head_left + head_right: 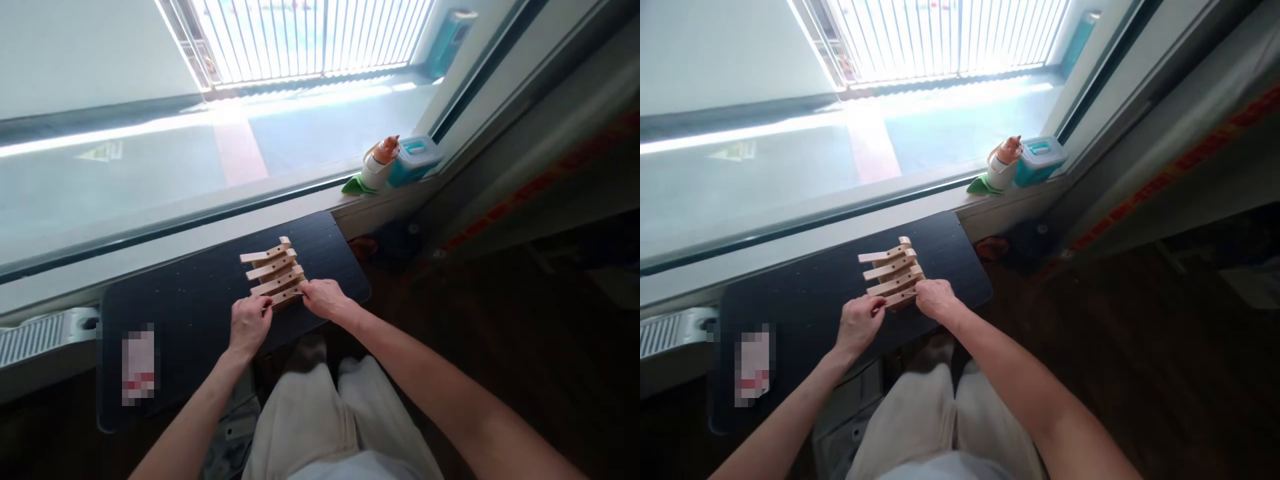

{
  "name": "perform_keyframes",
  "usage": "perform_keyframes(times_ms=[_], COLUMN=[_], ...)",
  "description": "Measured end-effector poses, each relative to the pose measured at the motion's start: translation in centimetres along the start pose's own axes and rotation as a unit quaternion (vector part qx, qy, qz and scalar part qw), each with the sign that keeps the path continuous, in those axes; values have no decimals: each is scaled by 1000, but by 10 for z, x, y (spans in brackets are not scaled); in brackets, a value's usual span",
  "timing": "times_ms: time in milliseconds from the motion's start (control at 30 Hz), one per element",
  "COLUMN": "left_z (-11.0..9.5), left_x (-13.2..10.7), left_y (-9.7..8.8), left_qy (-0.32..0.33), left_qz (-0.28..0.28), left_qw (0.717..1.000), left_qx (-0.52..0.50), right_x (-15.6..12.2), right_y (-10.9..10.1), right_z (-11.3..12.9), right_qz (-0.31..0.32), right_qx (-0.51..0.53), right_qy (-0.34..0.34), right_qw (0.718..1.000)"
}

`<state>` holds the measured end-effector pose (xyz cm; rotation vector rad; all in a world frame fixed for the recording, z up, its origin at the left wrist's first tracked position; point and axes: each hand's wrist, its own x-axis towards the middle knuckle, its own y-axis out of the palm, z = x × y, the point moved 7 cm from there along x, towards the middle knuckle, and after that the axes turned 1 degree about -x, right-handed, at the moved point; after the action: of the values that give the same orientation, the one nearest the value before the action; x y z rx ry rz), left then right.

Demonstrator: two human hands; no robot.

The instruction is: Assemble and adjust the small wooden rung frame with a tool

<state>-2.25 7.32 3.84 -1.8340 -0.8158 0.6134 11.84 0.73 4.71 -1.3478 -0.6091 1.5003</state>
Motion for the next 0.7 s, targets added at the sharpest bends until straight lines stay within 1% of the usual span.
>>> perform_keyframes(times_ms=[67, 133, 233, 300, 433, 567, 700], left_z=[-3, -8, -13, -13, -10, -10, -11], left_x=[11, 17, 21, 22, 26, 34, 38], left_y=[5, 14, 27, 30, 32, 36, 39], left_qy=[55, 96, 127, 120, 84, 77, 66], left_qz=[22, 45, 73, 67, 44, 52, 57], left_qw=[998, 994, 988, 989, 993, 993, 992], left_qx=[24, 35, 49, 57, 70, 76, 90], right_x=[9, 14, 19, 22, 26, 29, 32], right_y=[1, 2, 2, 0, -4, -4, 1], right_z=[5, 6, 4, 1, -6, -14, -17], right_qz=[13, 22, 31, 30, 20, 17, 20], right_qx=[1, -2, -10, -15, -14, -4, 10], right_qy=[3, -2, -12, -17, -34, -41, -44], right_qw=[1000, 1000, 999, 999, 999, 999, 999])
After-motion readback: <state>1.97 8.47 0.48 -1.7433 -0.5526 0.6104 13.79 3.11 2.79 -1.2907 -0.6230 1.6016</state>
